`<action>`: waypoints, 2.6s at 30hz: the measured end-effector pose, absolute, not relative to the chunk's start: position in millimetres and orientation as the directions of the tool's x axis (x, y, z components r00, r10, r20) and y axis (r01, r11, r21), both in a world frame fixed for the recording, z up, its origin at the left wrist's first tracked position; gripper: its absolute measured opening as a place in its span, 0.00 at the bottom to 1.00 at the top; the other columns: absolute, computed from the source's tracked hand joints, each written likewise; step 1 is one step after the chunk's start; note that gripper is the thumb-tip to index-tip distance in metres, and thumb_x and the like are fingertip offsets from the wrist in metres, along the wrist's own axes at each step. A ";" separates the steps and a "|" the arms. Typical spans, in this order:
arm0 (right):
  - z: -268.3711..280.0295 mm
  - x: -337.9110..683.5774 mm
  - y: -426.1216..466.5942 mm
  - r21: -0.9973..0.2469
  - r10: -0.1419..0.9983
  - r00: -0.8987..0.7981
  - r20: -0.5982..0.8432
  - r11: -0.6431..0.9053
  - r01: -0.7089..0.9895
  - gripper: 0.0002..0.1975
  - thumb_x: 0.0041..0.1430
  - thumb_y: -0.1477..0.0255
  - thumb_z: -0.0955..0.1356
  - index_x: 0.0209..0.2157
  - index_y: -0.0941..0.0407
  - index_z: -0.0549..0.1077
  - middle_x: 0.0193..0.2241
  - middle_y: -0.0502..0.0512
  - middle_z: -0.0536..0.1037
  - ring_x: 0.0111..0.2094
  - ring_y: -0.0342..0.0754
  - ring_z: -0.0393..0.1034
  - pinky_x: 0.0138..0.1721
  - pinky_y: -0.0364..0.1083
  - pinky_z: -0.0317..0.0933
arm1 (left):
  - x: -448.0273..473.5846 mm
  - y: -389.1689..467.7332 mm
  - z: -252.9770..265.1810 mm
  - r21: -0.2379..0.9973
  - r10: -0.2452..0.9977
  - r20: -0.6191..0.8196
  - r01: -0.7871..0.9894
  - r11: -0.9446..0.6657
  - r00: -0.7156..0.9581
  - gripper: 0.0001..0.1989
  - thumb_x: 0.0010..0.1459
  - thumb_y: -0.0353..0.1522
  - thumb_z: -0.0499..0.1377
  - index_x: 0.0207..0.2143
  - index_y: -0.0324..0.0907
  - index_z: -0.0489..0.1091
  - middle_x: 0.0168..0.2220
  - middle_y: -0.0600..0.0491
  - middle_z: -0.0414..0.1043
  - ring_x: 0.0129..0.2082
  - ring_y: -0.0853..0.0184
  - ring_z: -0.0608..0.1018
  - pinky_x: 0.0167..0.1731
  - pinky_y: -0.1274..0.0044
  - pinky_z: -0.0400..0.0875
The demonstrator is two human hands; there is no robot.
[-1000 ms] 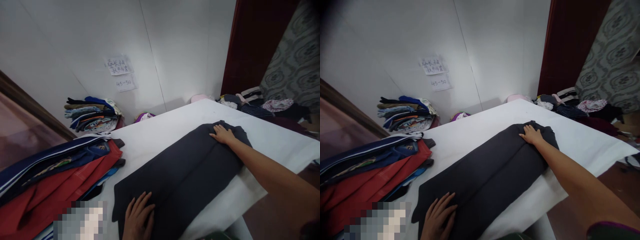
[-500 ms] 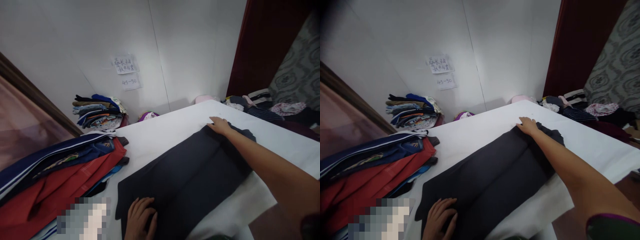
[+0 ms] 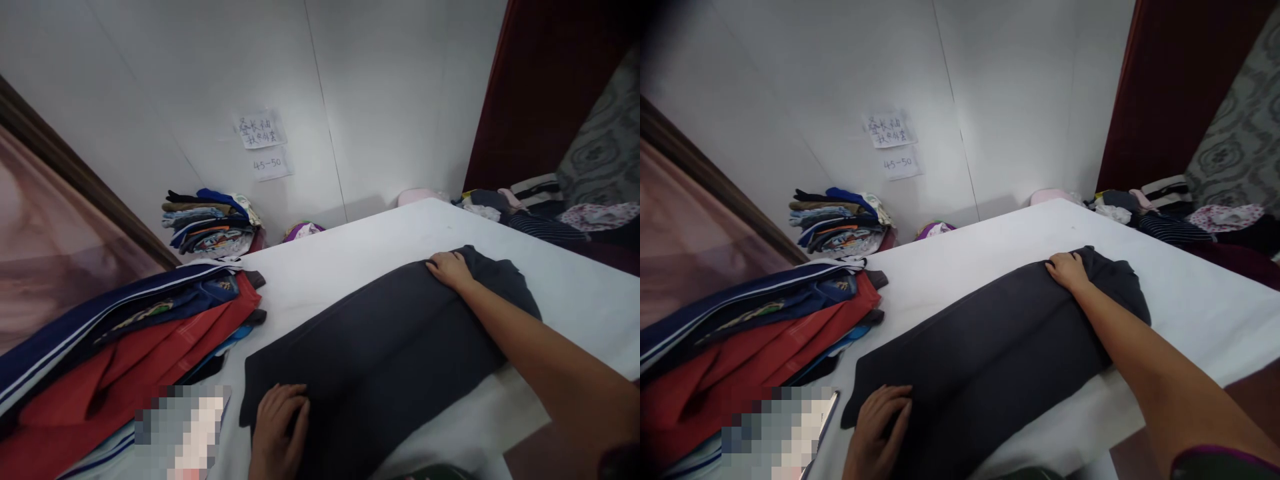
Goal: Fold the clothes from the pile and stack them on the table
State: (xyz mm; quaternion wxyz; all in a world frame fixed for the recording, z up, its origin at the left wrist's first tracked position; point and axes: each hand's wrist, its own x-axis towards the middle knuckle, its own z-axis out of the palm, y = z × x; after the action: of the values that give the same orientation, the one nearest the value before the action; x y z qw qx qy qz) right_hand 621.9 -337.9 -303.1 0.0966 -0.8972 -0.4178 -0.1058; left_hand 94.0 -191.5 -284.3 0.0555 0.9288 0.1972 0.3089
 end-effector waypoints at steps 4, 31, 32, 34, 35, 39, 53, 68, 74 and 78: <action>-306.5 625.0 -337.1 -0.139 0.693 0.638 0.336 -0.633 0.761 0.22 0.64 0.61 0.55 0.42 0.55 0.75 0.51 0.60 0.73 0.54 0.57 0.62 0.56 0.61 0.47 | 102.9 -165.8 -278.8 0.298 0.615 0.459 0.541 -0.787 0.641 0.16 0.60 0.41 0.54 0.43 0.43 0.74 0.49 0.47 0.74 0.50 0.57 0.74 0.51 0.64 0.69; -304.5 620.9 -330.7 -0.077 0.725 0.657 0.208 -0.657 0.750 0.22 0.63 0.62 0.56 0.45 0.54 0.76 0.49 0.61 0.75 0.53 0.57 0.61 0.56 0.62 0.44 | 140.1 -142.6 -247.3 0.038 0.885 -0.028 0.885 -0.464 0.466 0.20 0.60 0.34 0.53 0.53 0.39 0.68 0.52 0.43 0.71 0.49 0.55 0.75 0.46 0.68 0.68; -303.8 620.0 -330.3 -0.076 0.725 0.659 0.199 -0.659 0.748 0.21 0.63 0.63 0.56 0.45 0.54 0.76 0.49 0.61 0.75 0.53 0.57 0.61 0.55 0.62 0.44 | 140.2 -146.5 -245.3 0.002 0.866 0.044 0.867 -0.498 0.497 0.21 0.60 0.34 0.53 0.54 0.39 0.67 0.54 0.42 0.69 0.52 0.54 0.73 0.49 0.66 0.67; -302.0 618.3 -329.2 -0.076 0.722 0.667 0.181 -0.666 0.742 0.22 0.63 0.63 0.56 0.45 0.54 0.76 0.49 0.62 0.74 0.53 0.58 0.61 0.56 0.63 0.45 | 142.3 -155.1 -244.4 -0.043 0.787 0.199 0.807 -0.589 0.585 0.23 0.60 0.35 0.52 0.57 0.38 0.65 0.59 0.40 0.64 0.59 0.54 0.67 0.55 0.62 0.61; -300.6 617.7 -328.4 -0.077 0.721 0.671 0.170 -0.669 0.739 0.22 0.63 0.62 0.56 0.46 0.54 0.75 0.50 0.62 0.74 0.54 0.58 0.61 0.56 0.63 0.45 | 144.1 -159.2 -246.4 -0.048 0.731 0.247 0.762 -0.646 0.635 0.24 0.61 0.36 0.52 0.58 0.39 0.64 0.62 0.41 0.60 0.62 0.54 0.63 0.58 0.61 0.57; -290.3 619.8 -324.7 -0.098 0.721 0.684 0.111 -0.677 0.730 0.25 0.64 0.58 0.55 0.51 0.52 0.73 0.53 0.61 0.73 0.57 0.59 0.60 0.57 0.64 0.47 | 152.5 -168.8 -268.1 0.000 0.602 0.113 0.606 -0.796 0.790 0.26 0.62 0.41 0.51 0.61 0.42 0.62 0.66 0.45 0.54 0.66 0.55 0.56 0.62 0.57 0.51; -300.9 616.9 -367.9 -0.165 0.697 0.717 -0.019 -0.710 0.685 0.36 0.63 0.50 0.52 0.66 0.53 0.52 0.68 0.60 0.48 0.67 0.61 0.38 0.58 0.70 0.45 | 156.0 -167.8 -285.6 0.050 0.611 -0.010 0.610 -0.791 0.792 0.28 0.64 0.43 0.48 0.62 0.41 0.60 0.65 0.45 0.54 0.66 0.56 0.56 0.62 0.56 0.49; -303.4 534.8 -379.7 -0.124 0.842 0.528 0.112 -0.515 0.848 0.29 0.65 0.53 0.50 0.63 0.47 0.60 0.64 0.55 0.58 0.66 0.56 0.47 0.64 0.63 0.36 | 157.4 -174.0 -282.5 0.100 0.615 0.028 0.609 -0.786 0.788 0.27 0.65 0.43 0.47 0.61 0.41 0.61 0.65 0.45 0.55 0.66 0.57 0.56 0.62 0.58 0.48; -306.0 532.1 -382.4 -0.135 0.835 0.548 0.048 -0.538 0.832 0.30 0.66 0.55 0.50 0.63 0.50 0.60 0.65 0.55 0.57 0.66 0.54 0.46 0.64 0.62 0.35 | 157.0 -177.3 -281.4 0.121 0.622 0.052 0.613 -0.781 0.781 0.26 0.65 0.43 0.48 0.60 0.41 0.62 0.64 0.45 0.57 0.65 0.57 0.57 0.62 0.58 0.49; -293.4 534.3 -379.3 -0.204 0.797 0.604 0.000 -0.591 0.780 0.29 0.65 0.56 0.52 0.62 0.50 0.61 0.64 0.56 0.59 0.66 0.55 0.47 0.63 0.64 0.38 | 155.7 -183.9 -279.2 0.161 0.638 0.089 0.621 -0.767 0.765 0.25 0.65 0.43 0.48 0.58 0.42 0.65 0.63 0.46 0.60 0.64 0.57 0.59 0.62 0.59 0.49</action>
State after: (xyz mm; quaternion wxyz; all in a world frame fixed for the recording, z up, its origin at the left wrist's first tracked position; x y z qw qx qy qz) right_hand 534.3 -379.3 -293.4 0.0920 -0.8908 -0.4426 0.0455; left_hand 155.7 -183.9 -279.2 0.0610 0.9373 0.3359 0.0694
